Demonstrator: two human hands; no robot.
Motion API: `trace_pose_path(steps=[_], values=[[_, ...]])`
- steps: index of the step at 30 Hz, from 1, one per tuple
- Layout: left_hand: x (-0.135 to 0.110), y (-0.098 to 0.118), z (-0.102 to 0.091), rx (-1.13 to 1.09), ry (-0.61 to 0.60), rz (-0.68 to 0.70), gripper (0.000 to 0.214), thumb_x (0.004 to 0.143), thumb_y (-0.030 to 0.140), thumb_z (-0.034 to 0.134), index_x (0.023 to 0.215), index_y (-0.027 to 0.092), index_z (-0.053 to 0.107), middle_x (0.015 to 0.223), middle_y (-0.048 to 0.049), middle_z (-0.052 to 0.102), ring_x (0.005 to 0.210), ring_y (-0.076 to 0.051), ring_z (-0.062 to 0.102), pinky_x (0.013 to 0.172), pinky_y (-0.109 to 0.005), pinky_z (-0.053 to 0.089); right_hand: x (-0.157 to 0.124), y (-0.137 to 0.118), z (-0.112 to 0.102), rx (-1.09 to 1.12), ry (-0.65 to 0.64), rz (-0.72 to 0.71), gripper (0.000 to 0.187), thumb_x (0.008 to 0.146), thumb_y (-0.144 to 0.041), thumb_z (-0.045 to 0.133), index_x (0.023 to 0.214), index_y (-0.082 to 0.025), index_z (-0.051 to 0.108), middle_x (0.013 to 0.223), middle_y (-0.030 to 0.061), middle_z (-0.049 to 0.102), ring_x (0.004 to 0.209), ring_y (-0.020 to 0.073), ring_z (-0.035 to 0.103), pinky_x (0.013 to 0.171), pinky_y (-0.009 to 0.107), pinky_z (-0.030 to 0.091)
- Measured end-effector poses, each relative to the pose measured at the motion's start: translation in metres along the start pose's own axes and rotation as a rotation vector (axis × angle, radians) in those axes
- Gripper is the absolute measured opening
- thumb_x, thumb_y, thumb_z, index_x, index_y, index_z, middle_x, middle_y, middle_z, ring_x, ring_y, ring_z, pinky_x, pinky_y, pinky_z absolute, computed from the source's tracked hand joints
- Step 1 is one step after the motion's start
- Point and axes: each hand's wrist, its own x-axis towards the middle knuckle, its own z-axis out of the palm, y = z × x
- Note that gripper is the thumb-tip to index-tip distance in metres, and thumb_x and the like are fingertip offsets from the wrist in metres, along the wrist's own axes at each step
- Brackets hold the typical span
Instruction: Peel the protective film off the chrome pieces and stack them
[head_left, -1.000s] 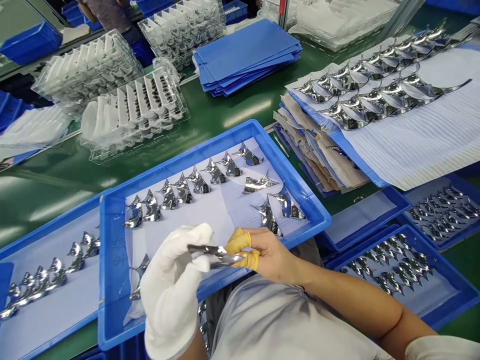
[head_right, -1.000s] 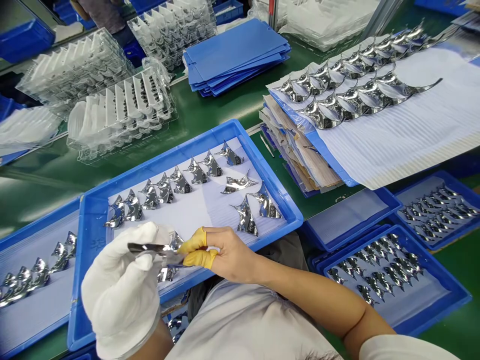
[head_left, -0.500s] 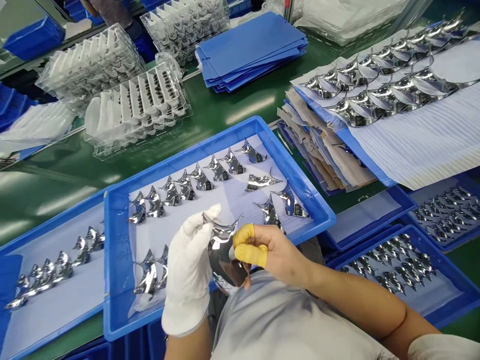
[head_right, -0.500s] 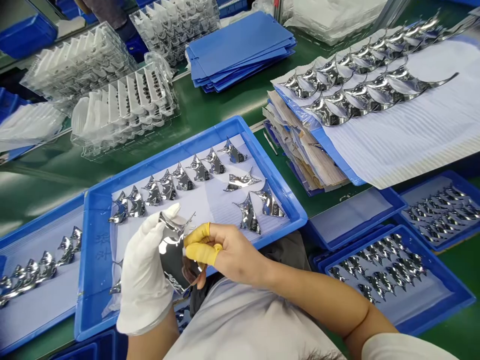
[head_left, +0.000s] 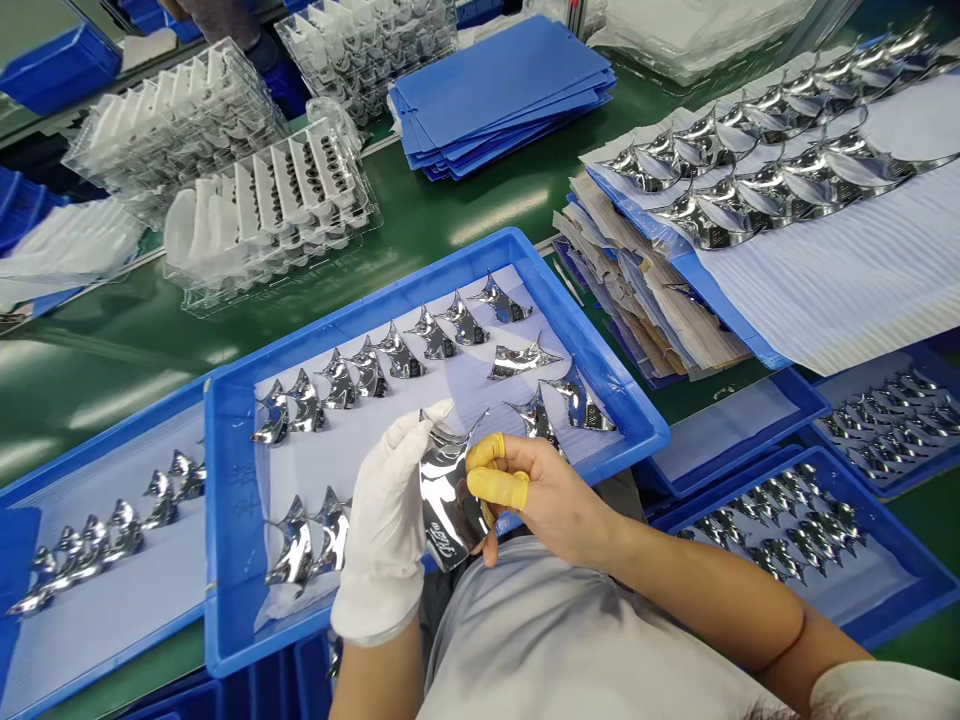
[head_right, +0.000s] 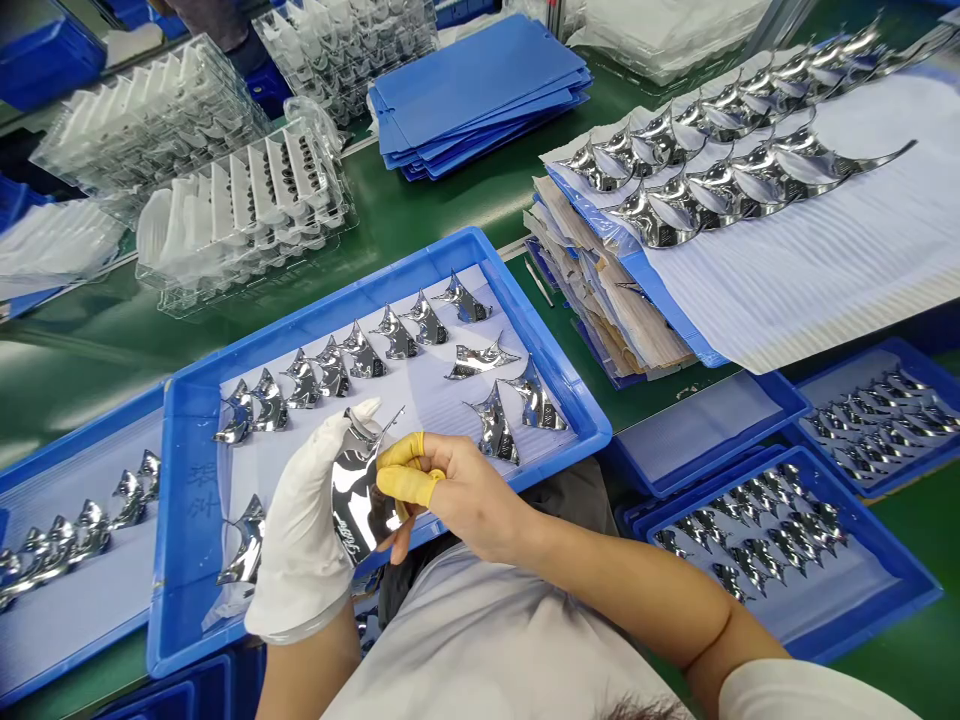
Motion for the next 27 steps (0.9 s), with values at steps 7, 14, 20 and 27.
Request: trace_pose_path(steps=[7, 14, 20, 27], values=[[0.0, 0.002, -0.012, -0.151, -0.033, 0.062, 0.032, 0.073, 0.031, 0.081, 0.103, 0.023, 0.078, 0.082, -0.0023, 0.073, 0.07, -0.014, 0.066, 0.065, -0.022, 0.056, -0.008, -0.005, 0.001, -0.352, 0.007, -0.134, 0.013, 0.086, -0.026, 0.065, 0.08, -0.015, 0.061, 0.071, -0.0013, 0.059, 0.063, 0.0092, 0.054, 0.058, 0.022, 0.049], [-0.003, 0.001, -0.017, -0.117, -0.053, 0.09, 0.031, 0.078, 0.032, 0.077, 0.109, 0.024, 0.076, 0.085, -0.0025, 0.074, 0.068, -0.014, 0.066, 0.064, -0.022, 0.056, -0.008, -0.006, 0.003, -0.418, -0.017, -0.204, 0.011, 0.087, -0.024, 0.063, 0.081, -0.016, 0.06, 0.073, -0.0012, 0.059, 0.063, 0.0091, 0.056, 0.061, 0.023, 0.051], [-0.002, 0.001, -0.003, -0.054, 0.019, -0.074, 0.036, 0.082, 0.044, 0.073, 0.11, 0.022, 0.073, 0.08, -0.0009, 0.069, 0.058, -0.011, 0.061, 0.05, -0.02, 0.049, -0.002, 0.0, 0.001, 0.03, -0.04, 0.015, 0.03, 0.084, -0.04, 0.072, 0.078, -0.016, 0.054, 0.06, -0.003, 0.06, 0.051, 0.0121, 0.063, 0.046, 0.021, 0.053], [-0.001, -0.002, 0.0, 0.008, 0.063, -0.08, 0.036, 0.083, 0.047, 0.071, 0.111, 0.024, 0.072, 0.068, 0.0042, 0.058, 0.046, -0.008, 0.051, 0.039, -0.02, 0.039, 0.002, 0.005, -0.001, 0.097, -0.023, 0.041, 0.033, 0.081, -0.041, 0.075, 0.075, -0.015, 0.056, 0.062, -0.0024, 0.061, 0.051, 0.011, 0.062, 0.046, 0.021, 0.054]])
